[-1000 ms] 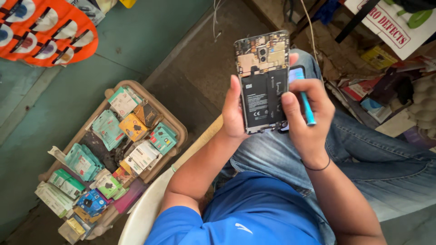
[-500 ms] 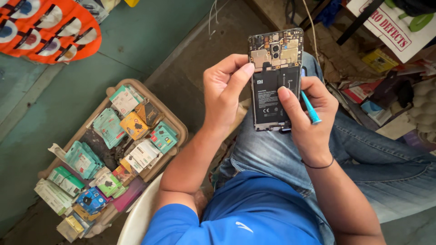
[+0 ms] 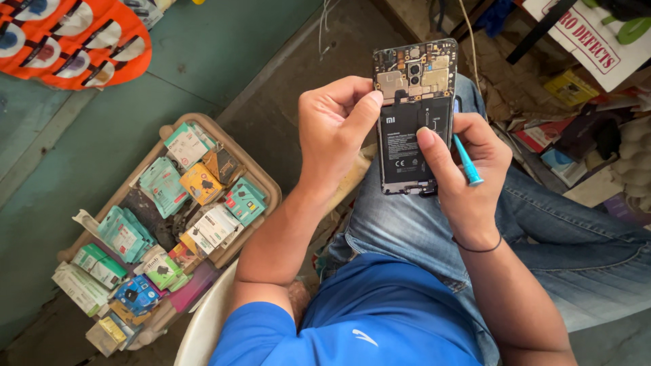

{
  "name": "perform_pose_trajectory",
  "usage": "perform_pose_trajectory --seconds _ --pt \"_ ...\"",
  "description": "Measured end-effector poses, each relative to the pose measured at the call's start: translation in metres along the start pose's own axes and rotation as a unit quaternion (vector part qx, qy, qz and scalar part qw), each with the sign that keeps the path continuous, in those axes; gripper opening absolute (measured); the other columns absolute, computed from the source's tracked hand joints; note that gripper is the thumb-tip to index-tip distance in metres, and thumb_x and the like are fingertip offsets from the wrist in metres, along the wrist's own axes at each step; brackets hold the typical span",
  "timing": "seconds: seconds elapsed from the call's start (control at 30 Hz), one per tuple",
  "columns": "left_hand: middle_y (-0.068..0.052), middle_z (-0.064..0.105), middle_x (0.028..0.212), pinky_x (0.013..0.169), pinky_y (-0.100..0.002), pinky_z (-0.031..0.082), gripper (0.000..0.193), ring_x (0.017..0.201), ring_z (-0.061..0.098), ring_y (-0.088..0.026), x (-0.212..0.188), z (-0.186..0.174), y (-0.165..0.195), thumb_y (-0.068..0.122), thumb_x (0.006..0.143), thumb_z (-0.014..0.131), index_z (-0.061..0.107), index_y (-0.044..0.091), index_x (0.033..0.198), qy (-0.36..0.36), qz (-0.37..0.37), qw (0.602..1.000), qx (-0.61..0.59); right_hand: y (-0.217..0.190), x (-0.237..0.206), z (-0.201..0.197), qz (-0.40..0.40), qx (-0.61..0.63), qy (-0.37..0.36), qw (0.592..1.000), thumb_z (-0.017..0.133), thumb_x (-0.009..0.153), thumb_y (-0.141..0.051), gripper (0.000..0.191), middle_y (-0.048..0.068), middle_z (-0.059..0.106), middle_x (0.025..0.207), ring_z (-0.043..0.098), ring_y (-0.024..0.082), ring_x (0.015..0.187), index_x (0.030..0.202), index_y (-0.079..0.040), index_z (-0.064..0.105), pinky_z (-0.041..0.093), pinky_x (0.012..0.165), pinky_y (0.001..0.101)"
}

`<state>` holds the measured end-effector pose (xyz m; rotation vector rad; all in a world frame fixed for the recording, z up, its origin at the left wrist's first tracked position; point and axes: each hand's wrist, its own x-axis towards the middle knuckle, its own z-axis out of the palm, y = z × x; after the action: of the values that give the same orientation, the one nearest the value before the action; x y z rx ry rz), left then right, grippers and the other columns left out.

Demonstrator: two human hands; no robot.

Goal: The person sits on a chair holding a disassembled smartphone with its back cover removed, exposing the battery and internal board. They tap and swipe on a second phone's screen, then use a blue screwdriver to pry and work around the battery of the disassembled phone, reach up to a shelf for an item, and continue prying at the battery edge by hand.

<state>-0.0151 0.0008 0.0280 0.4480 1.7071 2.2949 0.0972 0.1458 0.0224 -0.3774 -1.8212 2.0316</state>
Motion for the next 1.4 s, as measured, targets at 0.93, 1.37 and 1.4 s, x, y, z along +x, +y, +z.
perform_pose_trajectory --seconds 0.93,1.37,1.4 --pt "0.002 0.068 0.08 0.063 -0.018 0.047 0.006 0.07 0.059 -0.001 0.002 0.002 0.005 0.0 0.096 0.071 0.071 -0.004 0.093 -0.011 -0.021 0.999 0.024 -0.01 -0.002 0.004 0.003 0.0 0.01 1.0 0.072 0.106 -0.004 0.011 0.0 0.071 0.103 0.062 0.001 0.089 0.112 0.001 0.065 0.05 0.082 0.017" --pt "-0.003 0.073 0.086 0.068 -0.02 0.053 0.01 0.075 0.066 -0.004 0.004 0.001 0.004 0.004 0.097 0.072 0.072 -0.005 0.098 -0.005 -0.025 1.0 0.01 -0.013 0.003 0.009 0.007 -0.005 0.003 1.0 0.072 0.106 -0.006 0.01 -0.002 0.07 0.1 0.06 0.001 0.086 0.11 0.001 0.066 0.048 0.078 0.0164" --pt "-0.003 0.073 0.086 0.068 -0.02 0.053 0.01 0.075 0.065 -0.005 0.004 0.001 0.003 0.004 0.097 0.073 0.072 -0.006 0.098 -0.001 -0.022 1.0 0.015 -0.013 0.003 0.009 0.009 -0.007 0.001 1.0 0.072 0.106 -0.006 0.01 -0.002 0.07 0.1 0.06 0.001 0.087 0.11 0.001 0.066 0.048 0.078 0.0165"
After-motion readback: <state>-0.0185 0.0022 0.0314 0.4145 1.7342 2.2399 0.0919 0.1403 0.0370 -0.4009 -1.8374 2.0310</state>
